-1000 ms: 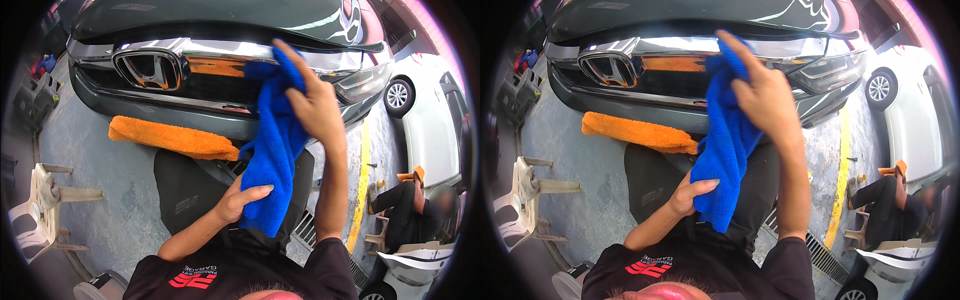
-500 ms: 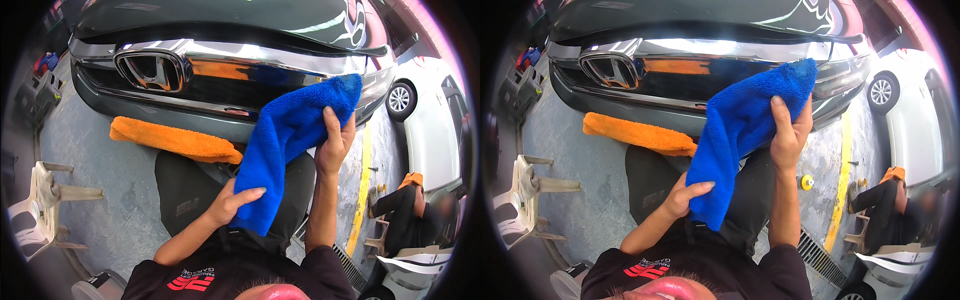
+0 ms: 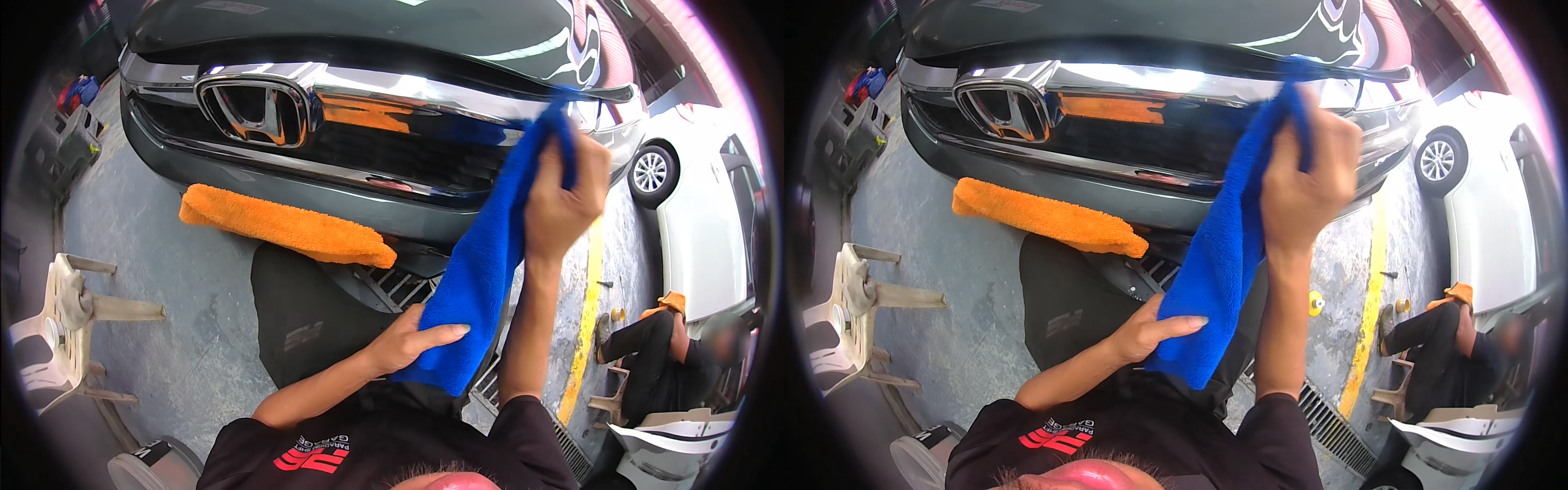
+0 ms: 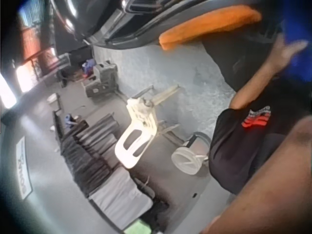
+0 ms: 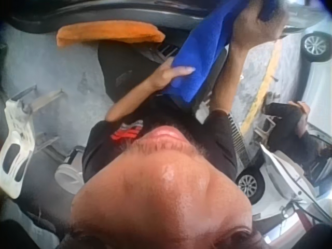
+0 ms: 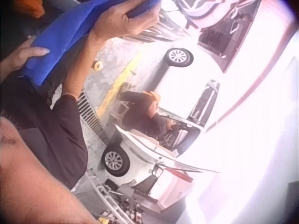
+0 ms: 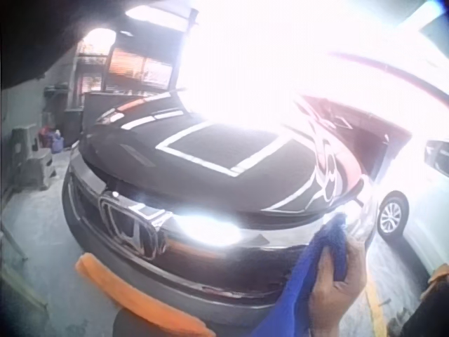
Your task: The person wipes the front bumper and grille of a dark-colored car using a blue microfiber cloth. They apply a cleaning product from a yellow bottle onto the cloth and continue wiping the chrome trim and surrounding areas.
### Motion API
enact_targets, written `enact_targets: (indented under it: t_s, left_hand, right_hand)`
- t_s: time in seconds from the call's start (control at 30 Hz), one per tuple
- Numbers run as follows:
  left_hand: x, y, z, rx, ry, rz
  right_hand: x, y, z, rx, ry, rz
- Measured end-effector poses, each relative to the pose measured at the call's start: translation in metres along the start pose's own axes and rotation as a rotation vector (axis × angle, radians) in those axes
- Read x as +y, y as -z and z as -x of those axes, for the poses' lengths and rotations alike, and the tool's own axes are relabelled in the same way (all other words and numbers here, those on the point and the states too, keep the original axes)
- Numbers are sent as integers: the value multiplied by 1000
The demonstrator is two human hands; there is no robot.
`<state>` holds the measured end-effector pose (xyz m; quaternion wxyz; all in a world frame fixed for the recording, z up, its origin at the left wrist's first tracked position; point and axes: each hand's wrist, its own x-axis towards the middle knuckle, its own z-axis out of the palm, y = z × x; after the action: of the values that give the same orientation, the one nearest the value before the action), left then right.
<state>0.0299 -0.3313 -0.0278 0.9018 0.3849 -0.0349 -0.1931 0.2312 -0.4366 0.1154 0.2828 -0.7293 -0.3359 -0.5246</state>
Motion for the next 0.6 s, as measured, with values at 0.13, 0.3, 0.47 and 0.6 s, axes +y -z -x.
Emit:
enact_targets:
  t_s: [0.13, 0.3, 0.47, 0.6]
  left_hand:
    - [2, -3, -8, -45, 10, 40]
    - [0, -5, -11, -36, -52, 26]
    - [4, -2, -7, -30, -76, 12]
    - [0, -4, -6, -17, -86, 43]
  right_hand:
    - [-25, -14, 5, -258, 36, 69]
    - [-30, -9, 1, -346, 217, 315]
    - [-7, 13, -1, -304, 147, 388]
    - [-30, -20, 11, -316, 242, 219]
